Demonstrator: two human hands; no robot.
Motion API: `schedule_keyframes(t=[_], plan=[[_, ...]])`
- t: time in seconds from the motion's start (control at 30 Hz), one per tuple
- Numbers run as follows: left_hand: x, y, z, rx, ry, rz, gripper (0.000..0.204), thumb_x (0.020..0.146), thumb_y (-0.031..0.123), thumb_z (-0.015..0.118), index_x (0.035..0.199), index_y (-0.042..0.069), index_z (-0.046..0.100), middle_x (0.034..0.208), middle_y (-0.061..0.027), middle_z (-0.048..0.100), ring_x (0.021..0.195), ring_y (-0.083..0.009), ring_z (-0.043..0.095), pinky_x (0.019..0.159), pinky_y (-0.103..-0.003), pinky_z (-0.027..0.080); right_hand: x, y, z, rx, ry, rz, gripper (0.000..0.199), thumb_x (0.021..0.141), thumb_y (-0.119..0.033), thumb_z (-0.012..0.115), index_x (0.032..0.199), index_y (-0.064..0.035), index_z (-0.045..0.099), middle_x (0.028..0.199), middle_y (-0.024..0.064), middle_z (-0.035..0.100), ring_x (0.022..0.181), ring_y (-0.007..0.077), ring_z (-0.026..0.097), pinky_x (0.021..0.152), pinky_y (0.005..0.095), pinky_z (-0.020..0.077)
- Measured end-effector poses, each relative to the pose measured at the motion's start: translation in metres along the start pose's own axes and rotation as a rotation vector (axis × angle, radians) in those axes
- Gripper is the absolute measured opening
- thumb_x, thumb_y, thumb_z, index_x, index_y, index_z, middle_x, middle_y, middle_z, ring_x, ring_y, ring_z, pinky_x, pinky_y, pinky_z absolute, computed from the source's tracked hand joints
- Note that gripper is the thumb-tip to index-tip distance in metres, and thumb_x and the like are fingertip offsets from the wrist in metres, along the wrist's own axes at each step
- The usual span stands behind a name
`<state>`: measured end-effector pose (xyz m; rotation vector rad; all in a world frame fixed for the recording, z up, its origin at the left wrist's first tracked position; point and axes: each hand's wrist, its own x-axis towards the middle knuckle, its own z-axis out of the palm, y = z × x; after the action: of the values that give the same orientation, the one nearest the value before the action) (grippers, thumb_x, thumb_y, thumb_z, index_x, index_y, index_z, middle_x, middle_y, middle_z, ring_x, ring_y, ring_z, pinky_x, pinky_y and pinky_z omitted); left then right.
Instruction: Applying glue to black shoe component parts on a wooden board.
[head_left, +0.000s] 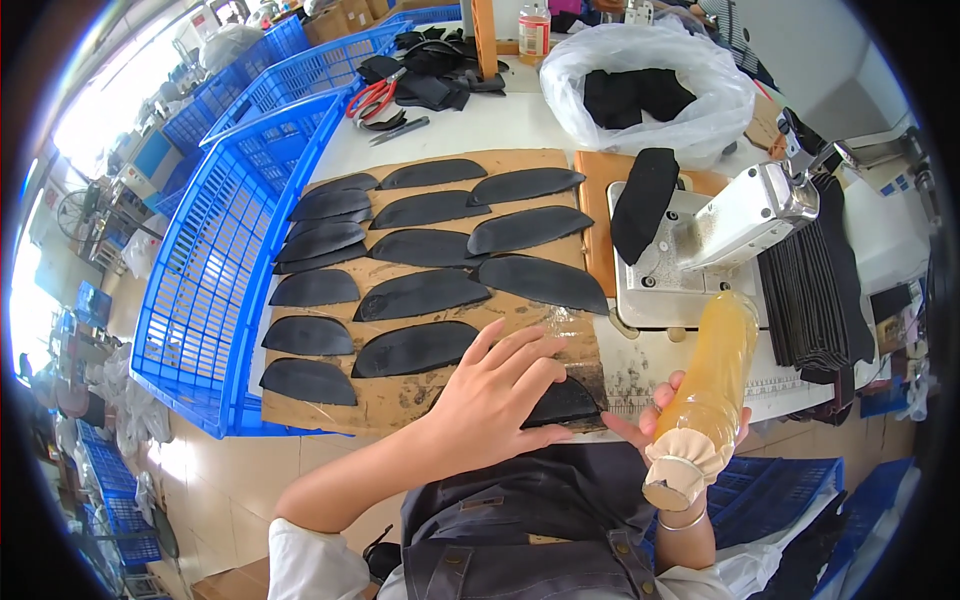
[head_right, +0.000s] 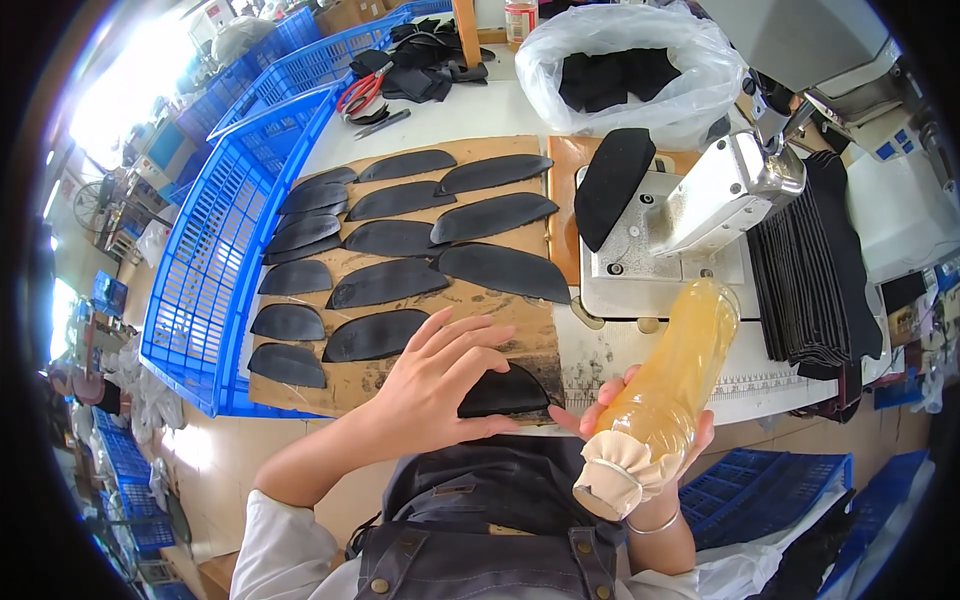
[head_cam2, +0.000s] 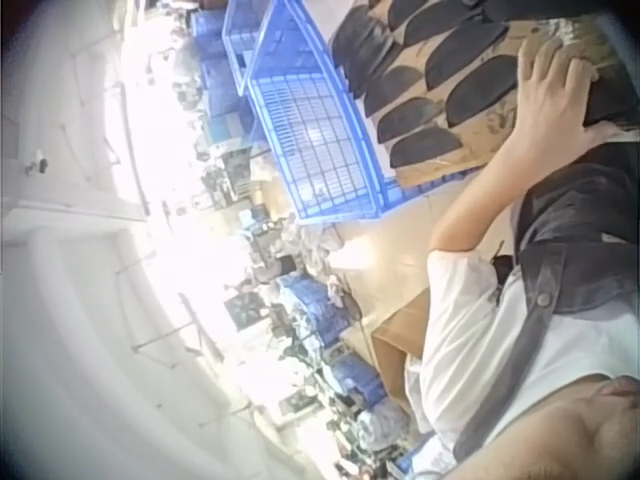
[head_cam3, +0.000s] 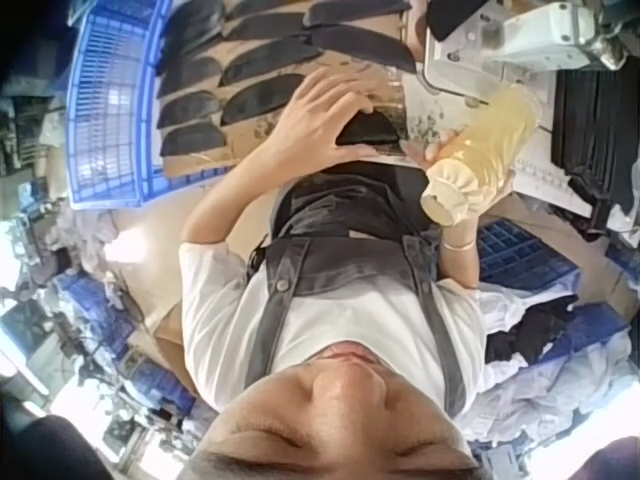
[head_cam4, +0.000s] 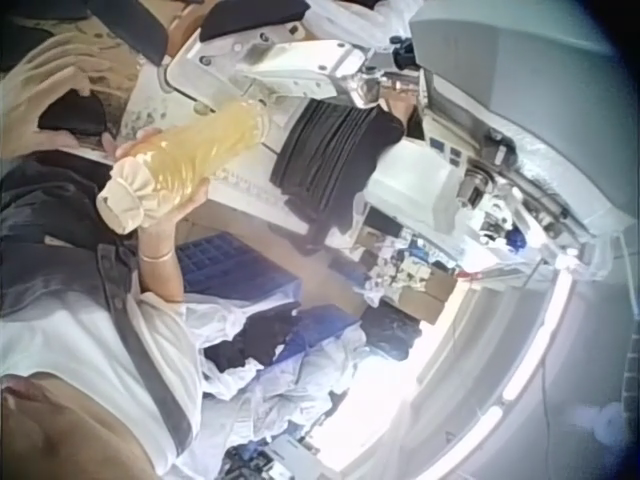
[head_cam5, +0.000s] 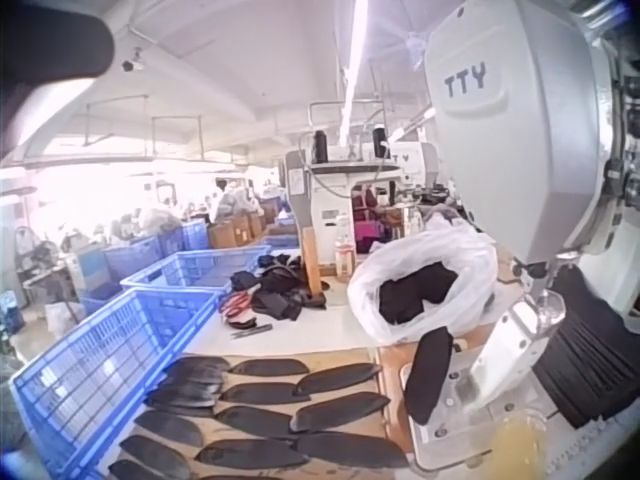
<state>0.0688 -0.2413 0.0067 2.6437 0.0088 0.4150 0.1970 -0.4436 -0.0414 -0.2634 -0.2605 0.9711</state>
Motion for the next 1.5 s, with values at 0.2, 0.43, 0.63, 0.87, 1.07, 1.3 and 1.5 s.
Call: schedule_keyframes(t=[0.2, 0.43, 0.63, 0.87, 1.07, 1.3, 1.5], plan=[[0.007, 0.004, 0.002, 0.023, -0.041, 0.015, 0.059, 0.072, 0.04, 0.071, 0.117, 0.008, 0.051, 0.128, -0.0108, 0.048, 0.12, -0.0289, 0.043, 0.102, -0.051, 0.028, 0.001, 0.0, 0.002, 0.017, 0.029, 0.0, 0.078, 0.08, -0.068, 0.041, 0.122, -0.0031, 0.041, 0.108, 0.0159, 0.053, 0.087, 0.0336, 0.06, 0.094, 0.0667, 0.0308], [0.008, 0.003, 0.005, 0.068, -0.039, 0.086, 0.05, 0.072, 0.038, 0.07, 0.11, 0.008, 0.059, 0.128, -0.0097, 0.048, 0.12, -0.028, 0.043, 0.102, -0.05, 0.028, 0.0, -0.004, 0.001, 0.038, 0.013, -0.013, 0.077, 0.079, -0.068, 0.041, 0.122, -0.0038, 0.042, 0.108, 0.0153, 0.054, 0.091, 0.0326, 0.059, 0.096, 0.0665, 0.0287], [0.006, 0.003, 0.005, 0.066, -0.011, 0.077, 0.045, 0.071, 0.034, 0.072, 0.106, 0.009, 0.06, 0.127, -0.0094, 0.049, 0.12, -0.0277, 0.044, 0.103, -0.049, 0.028, 0.0, -0.004, 0.002, 0.041, 0.009, -0.008, 0.077, 0.08, -0.069, 0.039, 0.122, -0.0044, 0.042, 0.109, 0.0149, 0.054, 0.091, 0.0325, 0.059, 0.097, 0.066, 0.0285], [0.008, 0.006, 0.001, 0.052, 0.018, 0.073, 0.039, 0.069, 0.035, 0.074, 0.088, 0.009, 0.052, 0.124, -0.0095, 0.052, 0.119, -0.0292, 0.046, 0.102, -0.049, 0.029, -0.001, -0.005, -0.001, 0.025, 0.008, 0.006, 0.078, 0.08, -0.07, 0.038, 0.123, -0.0049, 0.041, 0.11, 0.0149, 0.054, 0.09, 0.0329, 0.059, 0.097, 0.0666, 0.0282], [0.01, 0.005, 0.004, 0.031, 0.04, 0.05, 0.041, 0.07, 0.034, 0.074, 0.085, 0.008, 0.047, 0.123, -0.0114, 0.052, 0.117, -0.0311, 0.047, 0.101, -0.05, 0.03, 0.002, 0.004, 0.003, 0.043, 0.033, -0.004, 0.078, 0.081, -0.07, 0.037, 0.123, -0.0043, 0.041, 0.111, 0.0172, 0.054, 0.091, 0.0353, 0.059, 0.095, 0.0671, 0.0294], [0.008, 0.006, 0.006, -0.017, 0.117, 0.016, 0.037, 0.071, 0.027, 0.074, 0.089, 0.007, 0.048, 0.123, -0.0116, 0.051, 0.116, -0.0319, 0.048, 0.1, -0.049, 0.031, 0.007, 0.01, 0.004, -0.02, 0.05, 0.008, 0.077, 0.082, -0.069, 0.034, 0.122, -0.0034, 0.041, 0.111, 0.0205, 0.054, 0.089, 0.0378, 0.059, 0.09, 0.0647, 0.0366], [0.0, 0.004, 0.015, -0.13, 0.217, 0.023, 0.023, 0.07, 0.015, 0.073, 0.08, 0.007, 0.054, 0.124, -0.0118, 0.051, 0.116, -0.0322, 0.047, 0.098, -0.047, 0.034, 0.009, 0.011, 0.004, -0.049, 0.062, -0.009, 0.078, 0.083, -0.069, 0.033, 0.123, -0.0032, 0.041, 0.111, 0.0209, 0.054, 0.09, 0.0385, 0.059, 0.089, 0.0624, 0.0389]])
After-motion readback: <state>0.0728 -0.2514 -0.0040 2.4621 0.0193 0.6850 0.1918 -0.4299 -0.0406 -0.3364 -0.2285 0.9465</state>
